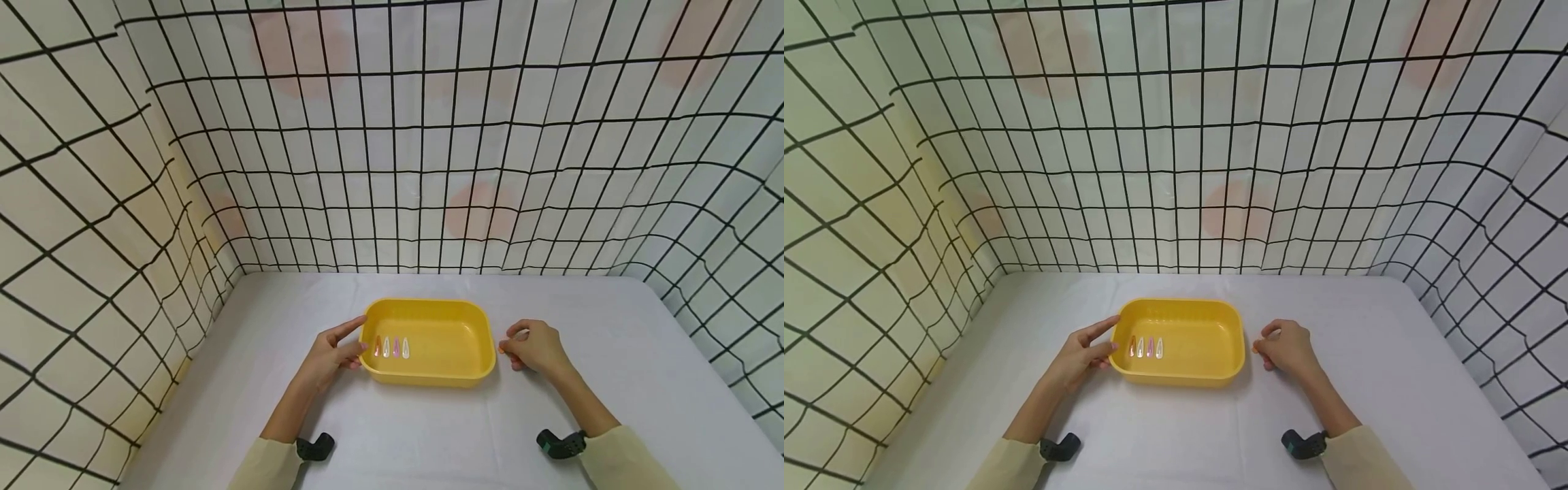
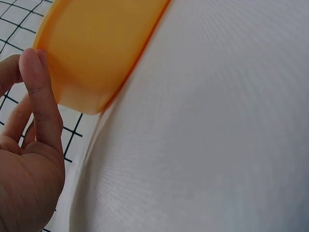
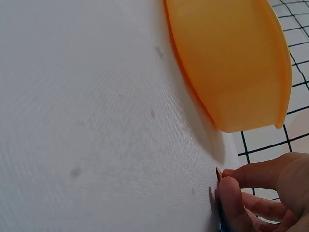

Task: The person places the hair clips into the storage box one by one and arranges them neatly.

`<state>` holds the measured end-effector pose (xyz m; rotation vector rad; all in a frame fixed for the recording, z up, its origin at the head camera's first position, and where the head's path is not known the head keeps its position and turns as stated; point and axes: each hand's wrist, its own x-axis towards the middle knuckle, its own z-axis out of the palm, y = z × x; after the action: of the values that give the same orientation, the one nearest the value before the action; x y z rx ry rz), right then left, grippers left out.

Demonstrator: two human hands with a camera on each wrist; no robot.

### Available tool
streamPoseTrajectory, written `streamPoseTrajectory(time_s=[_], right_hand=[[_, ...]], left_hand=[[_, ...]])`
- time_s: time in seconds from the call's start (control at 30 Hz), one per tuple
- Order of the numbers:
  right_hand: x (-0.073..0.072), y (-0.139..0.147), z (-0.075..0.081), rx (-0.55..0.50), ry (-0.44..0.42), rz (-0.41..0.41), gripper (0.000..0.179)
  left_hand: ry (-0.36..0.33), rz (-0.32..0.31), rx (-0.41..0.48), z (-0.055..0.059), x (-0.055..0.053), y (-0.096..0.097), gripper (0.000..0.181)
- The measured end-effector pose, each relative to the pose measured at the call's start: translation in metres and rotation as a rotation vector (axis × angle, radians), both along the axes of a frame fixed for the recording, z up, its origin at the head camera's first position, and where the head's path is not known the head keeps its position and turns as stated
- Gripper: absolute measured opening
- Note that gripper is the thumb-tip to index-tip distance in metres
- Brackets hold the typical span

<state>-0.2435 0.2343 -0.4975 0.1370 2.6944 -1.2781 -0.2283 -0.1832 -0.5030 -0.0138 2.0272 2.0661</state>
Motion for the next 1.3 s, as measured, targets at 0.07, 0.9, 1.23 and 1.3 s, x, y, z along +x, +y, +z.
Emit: streamPoseTrajectory(time_s=[0.07, 0.9, 1.23, 1.3], right_hand=[[0.000, -0.001, 0.000, -0.006, 0.005, -0.013, 0.037], [0.009, 0.007, 0.010, -0.170, 0.004, 0.009, 0.034], [0.006, 0.009, 0.020, -0.306, -0.014, -0.012, 0.038], [0.005, 0.008, 0.023, -0.326, -0.012, -0.029, 0.039]], left_hand=[[-0.005, 0.005, 0.004, 0.000, 0.000, -0.001, 0.062], [0.012, -0.014, 0.013, -0.001, 0.001, -0.001, 0.063], [-0.003, -0.013, 0.010, -0.001, 0.001, -0.002, 0.063], [0.000, -0.021, 0.005, 0.000, 0.001, -0.002, 0.063]])
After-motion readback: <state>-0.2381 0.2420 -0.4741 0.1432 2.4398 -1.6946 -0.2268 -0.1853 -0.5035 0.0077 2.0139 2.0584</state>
